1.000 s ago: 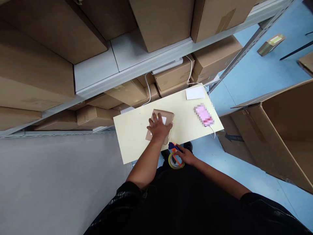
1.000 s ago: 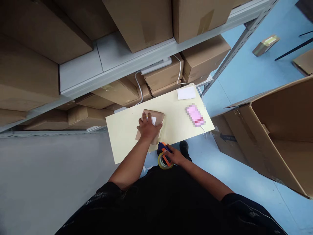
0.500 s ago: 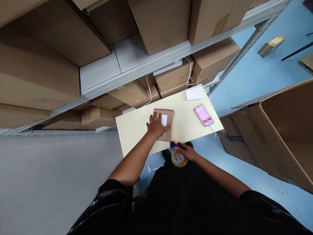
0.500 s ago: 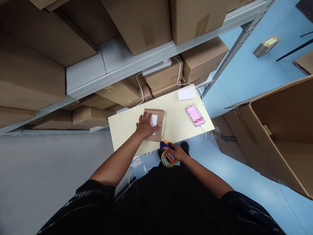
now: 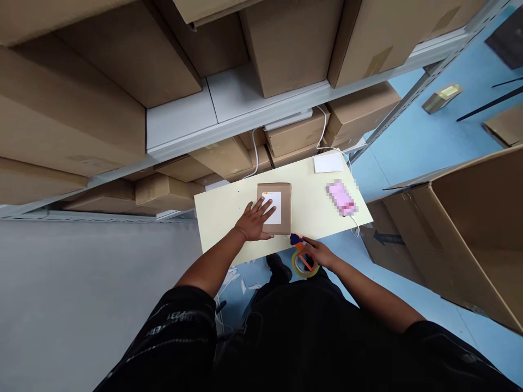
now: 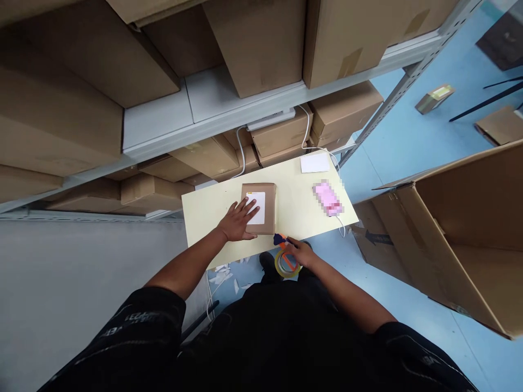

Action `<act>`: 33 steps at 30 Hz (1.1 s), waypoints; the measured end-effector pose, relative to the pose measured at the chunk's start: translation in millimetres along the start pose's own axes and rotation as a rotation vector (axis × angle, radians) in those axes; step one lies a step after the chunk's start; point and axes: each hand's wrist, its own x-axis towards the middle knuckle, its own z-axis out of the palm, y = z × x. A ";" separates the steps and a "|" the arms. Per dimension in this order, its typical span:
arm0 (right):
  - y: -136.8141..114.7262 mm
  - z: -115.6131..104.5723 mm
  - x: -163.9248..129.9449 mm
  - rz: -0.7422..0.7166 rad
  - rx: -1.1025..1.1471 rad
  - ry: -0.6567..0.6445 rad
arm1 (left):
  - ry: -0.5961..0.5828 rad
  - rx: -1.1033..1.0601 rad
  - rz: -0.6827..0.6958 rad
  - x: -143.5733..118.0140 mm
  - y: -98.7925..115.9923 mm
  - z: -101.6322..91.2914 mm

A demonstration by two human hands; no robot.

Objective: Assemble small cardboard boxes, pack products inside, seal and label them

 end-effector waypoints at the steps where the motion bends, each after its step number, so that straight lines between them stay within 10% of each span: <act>1: -1.3 -4.1 0.8 -0.005 0.004 0.008 | 0.028 -0.003 -0.032 -0.6 3.1 2.9; 19: 31.9 -18.9 -2.9 -0.048 0.031 0.043 | 0.089 -0.021 -0.285 2.5 45.2 8.8; 33: 42.7 10.4 -18.8 -0.005 0.054 -0.073 | 0.131 -0.043 -0.426 11.0 77.4 14.2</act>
